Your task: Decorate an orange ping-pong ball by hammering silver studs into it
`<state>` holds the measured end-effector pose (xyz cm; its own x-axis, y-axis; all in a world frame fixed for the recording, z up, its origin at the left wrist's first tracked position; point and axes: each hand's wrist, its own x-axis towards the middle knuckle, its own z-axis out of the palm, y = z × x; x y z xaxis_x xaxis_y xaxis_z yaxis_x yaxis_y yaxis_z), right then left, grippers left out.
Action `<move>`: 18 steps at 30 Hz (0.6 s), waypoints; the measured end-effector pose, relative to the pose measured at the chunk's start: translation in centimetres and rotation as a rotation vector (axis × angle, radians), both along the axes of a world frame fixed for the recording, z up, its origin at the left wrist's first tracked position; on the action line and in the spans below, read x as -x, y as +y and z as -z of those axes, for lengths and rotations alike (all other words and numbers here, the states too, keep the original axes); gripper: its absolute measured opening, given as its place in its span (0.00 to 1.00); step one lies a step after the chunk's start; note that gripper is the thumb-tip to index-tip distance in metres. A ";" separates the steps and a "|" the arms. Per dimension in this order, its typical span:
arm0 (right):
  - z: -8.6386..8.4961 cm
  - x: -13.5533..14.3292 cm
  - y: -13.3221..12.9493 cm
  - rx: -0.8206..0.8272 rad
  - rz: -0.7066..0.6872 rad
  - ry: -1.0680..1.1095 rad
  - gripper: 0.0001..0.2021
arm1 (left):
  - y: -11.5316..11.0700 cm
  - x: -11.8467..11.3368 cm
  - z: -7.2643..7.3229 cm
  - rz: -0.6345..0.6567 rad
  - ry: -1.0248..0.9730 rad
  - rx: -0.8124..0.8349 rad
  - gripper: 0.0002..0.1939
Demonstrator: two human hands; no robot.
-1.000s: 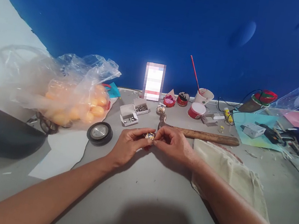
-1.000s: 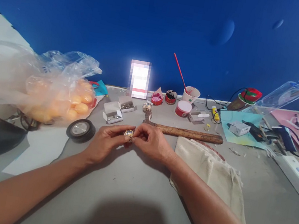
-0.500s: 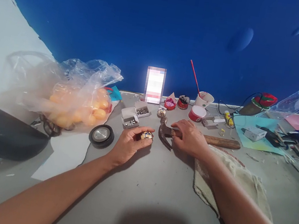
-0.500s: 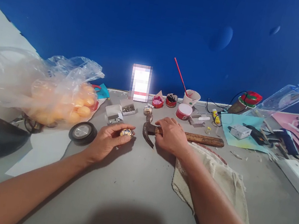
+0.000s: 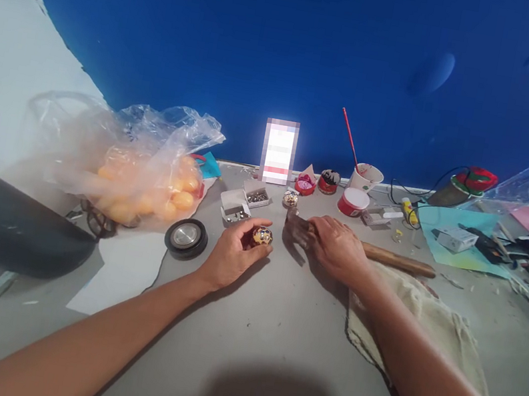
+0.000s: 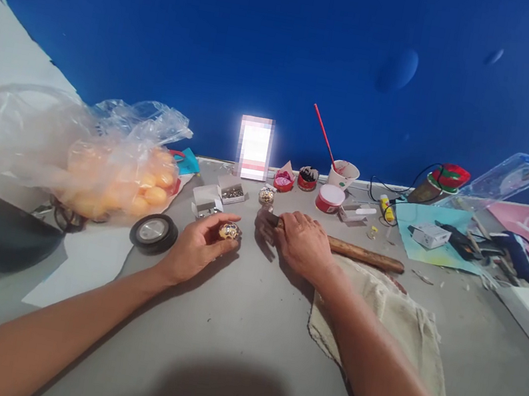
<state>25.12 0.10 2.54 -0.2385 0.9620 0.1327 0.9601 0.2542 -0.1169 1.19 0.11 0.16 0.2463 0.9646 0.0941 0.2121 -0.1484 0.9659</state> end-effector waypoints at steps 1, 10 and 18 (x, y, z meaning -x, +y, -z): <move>0.0 0.1 -0.2 -0.042 0.030 0.023 0.12 | 0.1 0.0 0.2 -0.002 0.018 -0.028 0.22; -0.5 0.5 -1.8 -0.591 -0.035 0.281 0.17 | -0.1 0.1 -0.4 0.030 0.053 0.022 0.19; -0.7 1.7 -2.8 -0.639 -0.180 0.181 0.15 | 0.0 0.2 -0.8 0.136 0.122 -0.138 0.07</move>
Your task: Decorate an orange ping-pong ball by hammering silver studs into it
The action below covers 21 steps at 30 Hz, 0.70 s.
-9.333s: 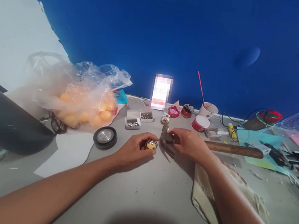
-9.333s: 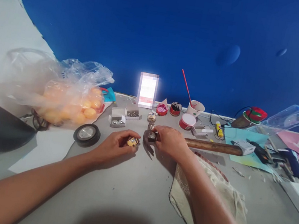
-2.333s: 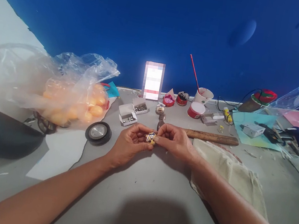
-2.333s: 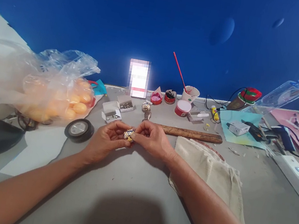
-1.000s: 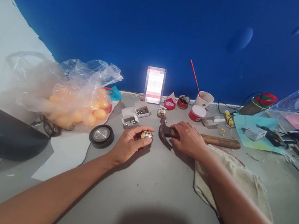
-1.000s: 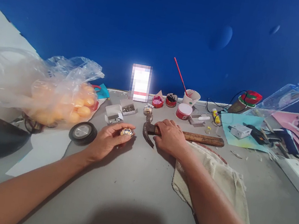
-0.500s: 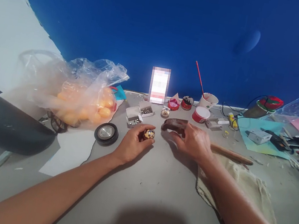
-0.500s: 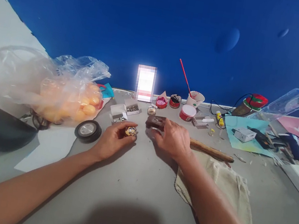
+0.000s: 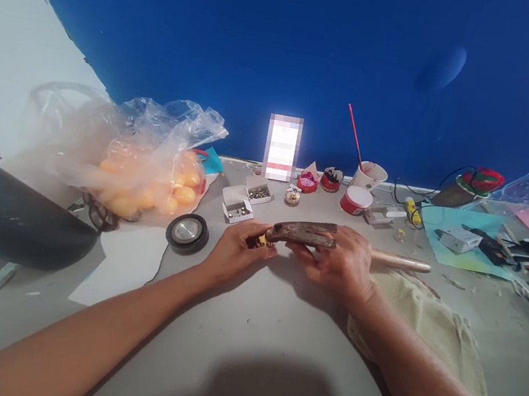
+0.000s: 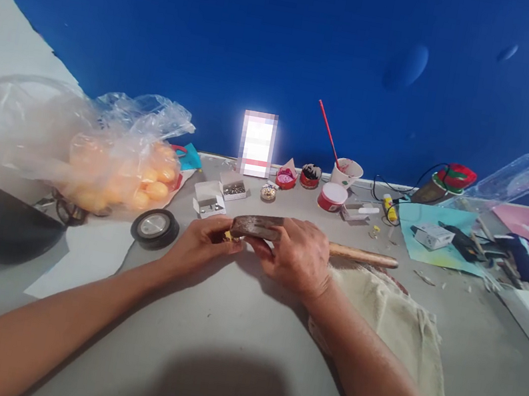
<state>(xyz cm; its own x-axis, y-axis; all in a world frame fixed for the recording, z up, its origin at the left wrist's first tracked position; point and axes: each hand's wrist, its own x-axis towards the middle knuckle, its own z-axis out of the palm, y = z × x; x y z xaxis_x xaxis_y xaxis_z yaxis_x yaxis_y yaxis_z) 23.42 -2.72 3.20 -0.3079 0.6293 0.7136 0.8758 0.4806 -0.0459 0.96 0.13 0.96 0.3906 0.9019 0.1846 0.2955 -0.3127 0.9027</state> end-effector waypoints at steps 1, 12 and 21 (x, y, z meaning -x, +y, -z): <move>0.0 0.0 0.0 -0.021 0.006 0.008 0.15 | 0.0 0.0 -0.1 -0.009 0.018 -0.011 0.06; -0.6 -0.4 0.0 0.009 0.010 0.096 0.14 | -0.3 -0.8 -0.2 -0.074 0.175 -0.070 0.04; -0.4 -0.3 0.1 0.016 0.026 0.051 0.14 | -0.4 -1.0 -0.5 -0.107 0.196 -0.009 0.04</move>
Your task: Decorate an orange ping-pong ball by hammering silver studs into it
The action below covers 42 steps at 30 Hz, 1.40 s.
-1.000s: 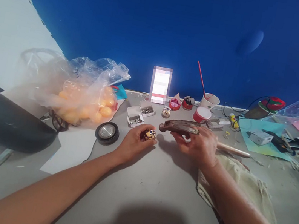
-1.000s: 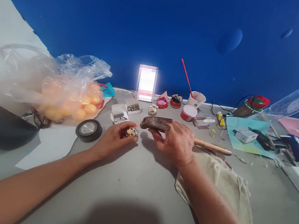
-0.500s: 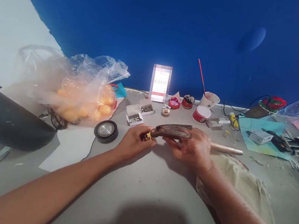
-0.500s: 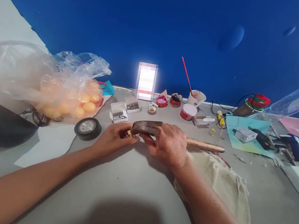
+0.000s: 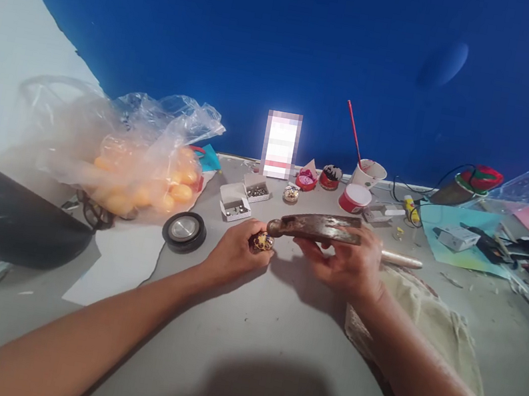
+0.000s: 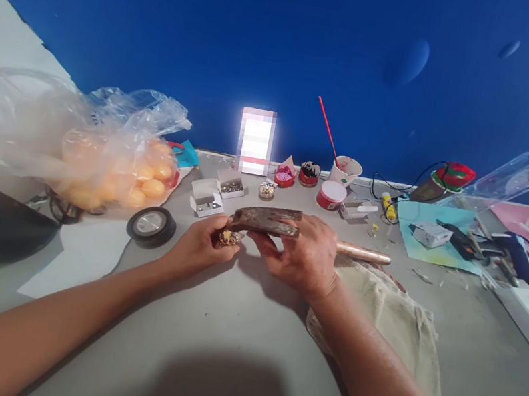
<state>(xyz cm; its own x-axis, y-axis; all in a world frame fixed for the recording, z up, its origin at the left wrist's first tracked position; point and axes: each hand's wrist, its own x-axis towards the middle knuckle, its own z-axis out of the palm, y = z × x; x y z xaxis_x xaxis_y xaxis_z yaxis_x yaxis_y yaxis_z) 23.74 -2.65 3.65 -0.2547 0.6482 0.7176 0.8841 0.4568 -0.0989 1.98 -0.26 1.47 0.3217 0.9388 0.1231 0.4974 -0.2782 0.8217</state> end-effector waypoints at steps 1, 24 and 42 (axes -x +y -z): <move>0.0 0.0 0.0 -0.015 -0.006 -0.003 0.14 | 0.0 0.0 0.1 -0.006 -0.009 0.022 0.04; -0.5 0.0 0.0 0.012 -0.012 -0.032 0.13 | 0.4 1.0 0.6 0.145 -0.284 0.104 0.13; -0.5 0.1 0.1 -0.172 -0.095 -0.035 0.12 | 0.5 0.7 0.1 0.101 -0.406 0.302 0.19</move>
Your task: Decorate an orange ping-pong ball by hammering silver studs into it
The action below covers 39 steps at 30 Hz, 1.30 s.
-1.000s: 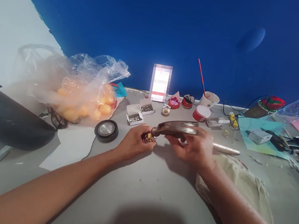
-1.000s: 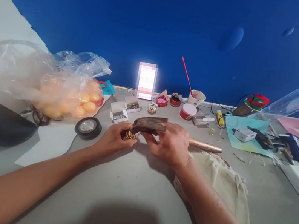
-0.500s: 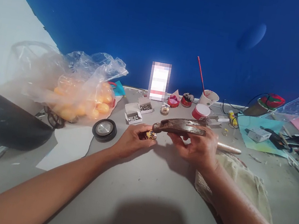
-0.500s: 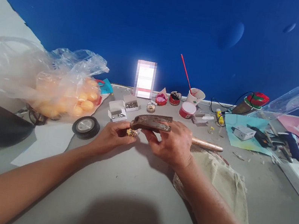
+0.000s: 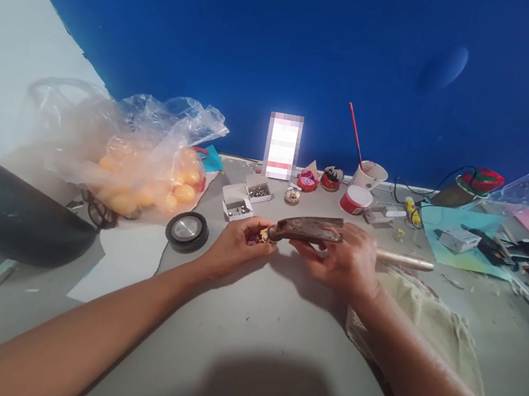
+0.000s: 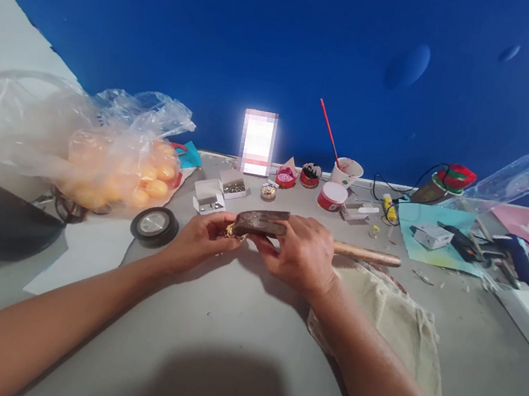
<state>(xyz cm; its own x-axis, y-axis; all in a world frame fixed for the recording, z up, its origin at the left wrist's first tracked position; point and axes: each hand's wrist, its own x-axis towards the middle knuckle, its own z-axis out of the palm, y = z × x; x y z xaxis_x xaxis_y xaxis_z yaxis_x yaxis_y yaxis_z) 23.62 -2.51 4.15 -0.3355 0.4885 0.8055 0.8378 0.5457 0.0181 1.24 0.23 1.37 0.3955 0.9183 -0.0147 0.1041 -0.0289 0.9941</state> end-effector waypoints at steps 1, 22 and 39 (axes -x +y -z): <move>0.0 0.0 0.0 -0.015 0.002 0.005 0.12 | 0.0 0.0 0.0 -0.001 0.019 -0.010 0.18; -0.4 -0.2 0.1 0.124 0.059 0.085 0.12 | -0.4 -0.5 1.2 -0.020 0.233 -0.174 0.22; -0.6 -0.3 0.0 0.121 0.005 0.083 0.10 | -0.5 -0.5 0.6 -0.056 0.361 -0.246 0.13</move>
<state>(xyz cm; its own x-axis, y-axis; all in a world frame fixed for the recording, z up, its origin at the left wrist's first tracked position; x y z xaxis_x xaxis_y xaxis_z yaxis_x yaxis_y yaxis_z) 23.91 -2.55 4.77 -0.2677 0.5847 0.7658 0.8362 0.5358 -0.1169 1.78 -0.27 0.82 0.3548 0.9316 0.0785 0.4518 -0.2444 0.8580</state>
